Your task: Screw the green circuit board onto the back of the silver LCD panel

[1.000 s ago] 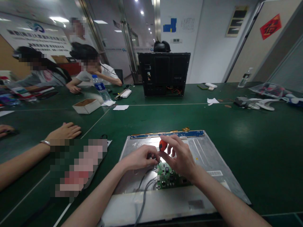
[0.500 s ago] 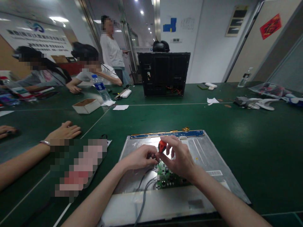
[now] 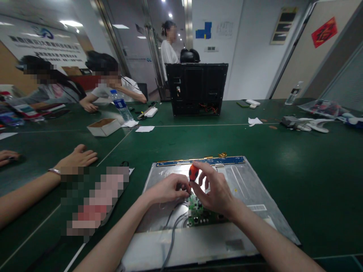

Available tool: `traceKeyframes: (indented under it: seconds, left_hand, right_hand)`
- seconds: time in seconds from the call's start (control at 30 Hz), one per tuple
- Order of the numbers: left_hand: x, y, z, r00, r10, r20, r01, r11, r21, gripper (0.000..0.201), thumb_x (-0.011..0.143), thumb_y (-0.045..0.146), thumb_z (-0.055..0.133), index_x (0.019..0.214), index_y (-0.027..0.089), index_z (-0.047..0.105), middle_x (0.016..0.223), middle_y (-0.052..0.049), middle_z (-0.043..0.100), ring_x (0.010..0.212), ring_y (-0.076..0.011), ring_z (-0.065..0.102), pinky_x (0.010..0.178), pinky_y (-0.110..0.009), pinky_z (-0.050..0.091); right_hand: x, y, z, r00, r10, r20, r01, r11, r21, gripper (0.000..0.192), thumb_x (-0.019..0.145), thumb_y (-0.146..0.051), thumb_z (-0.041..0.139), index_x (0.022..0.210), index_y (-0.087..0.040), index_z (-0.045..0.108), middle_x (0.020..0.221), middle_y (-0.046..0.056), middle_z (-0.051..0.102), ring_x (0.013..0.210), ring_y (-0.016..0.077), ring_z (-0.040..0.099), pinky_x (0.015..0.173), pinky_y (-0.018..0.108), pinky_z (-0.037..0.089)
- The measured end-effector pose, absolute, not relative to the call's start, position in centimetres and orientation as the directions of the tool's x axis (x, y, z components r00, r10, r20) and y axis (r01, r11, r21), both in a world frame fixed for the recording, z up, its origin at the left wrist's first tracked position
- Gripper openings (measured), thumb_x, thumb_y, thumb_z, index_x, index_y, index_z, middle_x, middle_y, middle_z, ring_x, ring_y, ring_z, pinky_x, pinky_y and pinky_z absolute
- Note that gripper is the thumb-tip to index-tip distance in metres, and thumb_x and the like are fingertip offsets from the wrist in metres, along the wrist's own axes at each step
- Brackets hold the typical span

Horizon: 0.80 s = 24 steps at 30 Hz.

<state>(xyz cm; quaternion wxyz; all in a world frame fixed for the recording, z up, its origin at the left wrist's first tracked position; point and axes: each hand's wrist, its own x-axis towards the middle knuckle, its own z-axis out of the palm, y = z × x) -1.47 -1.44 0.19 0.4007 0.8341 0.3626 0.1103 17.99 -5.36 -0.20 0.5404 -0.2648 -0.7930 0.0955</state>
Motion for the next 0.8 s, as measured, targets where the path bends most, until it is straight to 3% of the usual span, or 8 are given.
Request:
traceKeyframes:
  seconds: [0.17,0.37,0.57,0.8]
  left_hand:
    - [-1.61,-1.26,-0.05,0.710,0.695,-0.109,0.524,-0.419,0.741,0.002,0.073,0.017,0.065,0.072,0.016,0.064,0.067,0.003,0.053,0.066,-0.0145,0.049,0.063,-0.024,0.036]
    - [-1.43,-1.53,0.49,0.707,0.697,-0.118,0.520,-0.401,0.754,0.003,0.075,0.017,0.064,0.072,0.016,0.065,0.072,0.002,0.059,0.069,-0.0153,0.053,0.066,-0.025,0.040]
    - [-1.37,-1.55,0.38,0.704,0.701,-0.113,0.522,-0.402,0.752,0.005,0.075,0.019,0.064,0.072,0.015,0.066,0.073,0.000,0.061,0.070,-0.0159,0.053,0.065,-0.025,0.040]
    - [-1.52,-1.26,0.04,0.722,0.684,-0.105,0.507,-0.420,0.753,0.004,0.073,0.017,0.063,0.070,0.016,0.064,0.066,0.003,0.056,0.066,-0.0148,0.051,0.063,-0.024,0.037]
  right_hand:
    - [18.03,-5.13,-0.03,-0.244,0.504,0.828,0.315,0.849,-0.424,0.042,0.094,-0.029,0.060,0.131,-0.028,0.040,0.088,0.000,0.059,0.058,0.0096,0.050,0.045,0.019,0.044]
    - [18.01,-5.16,0.04,-0.235,0.503,0.832,0.369,0.838,-0.402,0.039,0.096,-0.025,0.056,0.132,-0.028,0.044,0.095,0.003,0.058,0.056,0.0083,0.050,0.044,0.020,0.045]
    - [18.00,-5.42,0.11,-0.292,0.496,0.818,0.358,0.850,-0.387,0.049,0.093,-0.017,0.051,0.140,-0.022,0.037,0.101,0.007,0.065,0.058,0.0097,0.054,0.046,0.022,0.046]
    - [18.01,-5.28,-0.19,-0.277,0.523,0.806,0.346,0.837,-0.424,0.046,0.093,-0.023,0.058,0.134,-0.025,0.039,0.089,0.001,0.063,0.055,0.0093,0.053,0.044,0.021,0.042]
